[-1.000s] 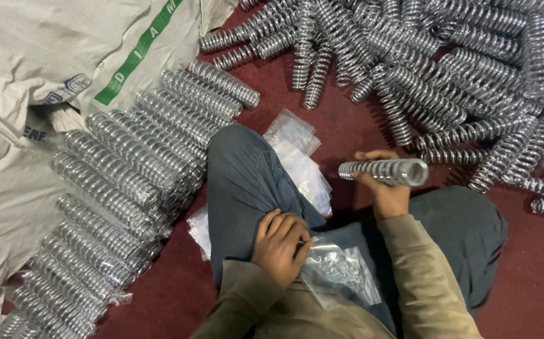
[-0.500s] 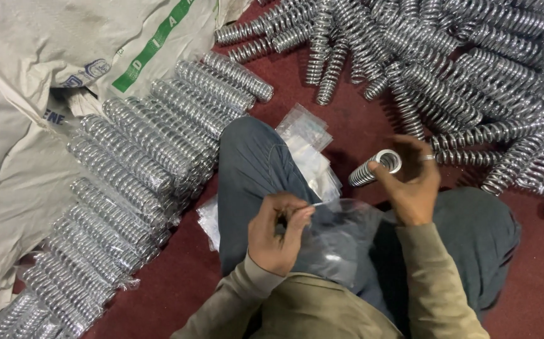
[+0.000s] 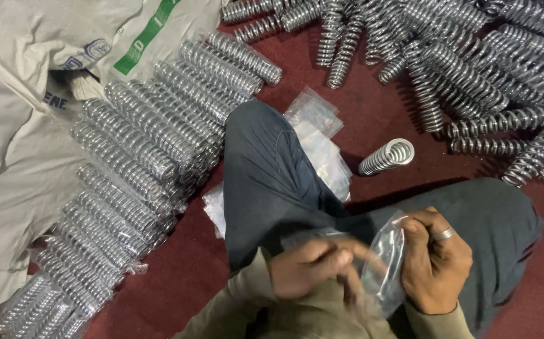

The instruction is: The person packages metal springs by picking them up from a pile on the floor and placing them one at a time into plastic bags.

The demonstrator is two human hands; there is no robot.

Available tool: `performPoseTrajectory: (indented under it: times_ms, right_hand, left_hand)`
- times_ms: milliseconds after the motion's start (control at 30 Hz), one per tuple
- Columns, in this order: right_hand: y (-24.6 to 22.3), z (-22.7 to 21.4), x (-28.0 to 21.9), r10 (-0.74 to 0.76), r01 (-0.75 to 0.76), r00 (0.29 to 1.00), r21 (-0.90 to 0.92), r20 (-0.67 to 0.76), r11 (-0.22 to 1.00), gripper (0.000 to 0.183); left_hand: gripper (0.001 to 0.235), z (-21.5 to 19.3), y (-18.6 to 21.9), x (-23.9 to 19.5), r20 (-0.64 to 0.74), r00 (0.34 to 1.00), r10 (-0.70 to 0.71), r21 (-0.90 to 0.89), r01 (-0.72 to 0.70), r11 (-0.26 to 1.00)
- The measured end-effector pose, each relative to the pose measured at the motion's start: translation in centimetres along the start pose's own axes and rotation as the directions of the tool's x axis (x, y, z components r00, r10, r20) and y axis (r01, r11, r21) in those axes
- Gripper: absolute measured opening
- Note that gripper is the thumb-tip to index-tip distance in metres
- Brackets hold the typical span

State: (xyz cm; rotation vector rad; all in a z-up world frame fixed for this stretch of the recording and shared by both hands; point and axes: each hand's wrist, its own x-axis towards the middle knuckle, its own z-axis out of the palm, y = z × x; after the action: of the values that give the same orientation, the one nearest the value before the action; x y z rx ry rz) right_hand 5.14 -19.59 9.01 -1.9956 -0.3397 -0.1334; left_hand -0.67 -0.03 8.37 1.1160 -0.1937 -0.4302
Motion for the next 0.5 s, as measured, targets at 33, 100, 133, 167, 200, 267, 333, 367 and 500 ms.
performPoseTrajectory:
  times_ms: [33, 100, 133, 167, 200, 267, 333, 367, 500]
  right_hand:
    - [0.3, 0.0, -0.3, 0.037, -0.037, 0.999, 0.015, -0.026, 0.999, 0.024]
    - [1.0, -0.3, -0.9, 0.081, -0.080, 0.995, 0.021, -0.059, 0.997, 0.028]
    - [1.5, -0.4, -1.1, 0.176, -0.168, 0.983, 0.118, -0.061, 0.979, 0.027]
    - [1.8, -0.5, -1.3, 0.269, -0.252, 0.962, 0.215, -0.055, 0.944, 0.029]
    - [1.4, -0.3, -1.1, 0.264, -0.246, 0.963, 0.214, -0.059, 0.945, 0.029]
    - [0.7, 0.1, -0.8, 0.263, -0.269, 0.963, 0.141, 0.056, 0.953, 0.008]
    - [0.4, 0.1, -0.6, 0.218, -0.227, 0.973, 0.153, 0.074, 0.962, 0.010]
    - [0.2, 0.1, -0.4, 0.173, -0.188, 0.980, 0.170, 0.098, 0.967, 0.012]
    - [3.1, -0.2, -0.7, 0.347, -0.381, 0.921, 0.600, 0.177, 0.704, 0.020]
  left_hand:
    - [0.059, -0.1, -0.4, -0.8, 0.173, 0.982, -0.072, -0.242, 0.114, 0.964]
    - [0.073, 0.9, -1.5, -0.6, 0.364, 0.926, -0.100, -0.447, 0.268, 0.854]
    - [0.053, 1.7, -2.3, 0.3, 0.115, 0.985, -0.128, -0.432, 0.166, 0.887]
    - [0.036, 2.6, -2.9, 1.2, -0.143, 0.980, -0.136, -0.390, 0.070, 0.918]
    - [0.036, 2.8, -3.6, 2.0, -0.140, 0.982, -0.131, -0.387, 0.067, 0.920]
    - [0.032, 3.3, -5.0, 3.5, -0.455, 0.887, 0.077, -0.090, -0.132, 0.987]
    - [0.021, 2.7, -4.7, 3.9, -0.465, 0.865, 0.188, -0.029, -0.227, 0.973]
    - [0.011, 2.5, -4.6, 4.1, -0.476, 0.828, 0.296, 0.036, -0.318, 0.947]
    - [0.010, -0.1, -6.2, 2.8, -0.268, 0.958, 0.106, -0.130, -0.145, 0.981]
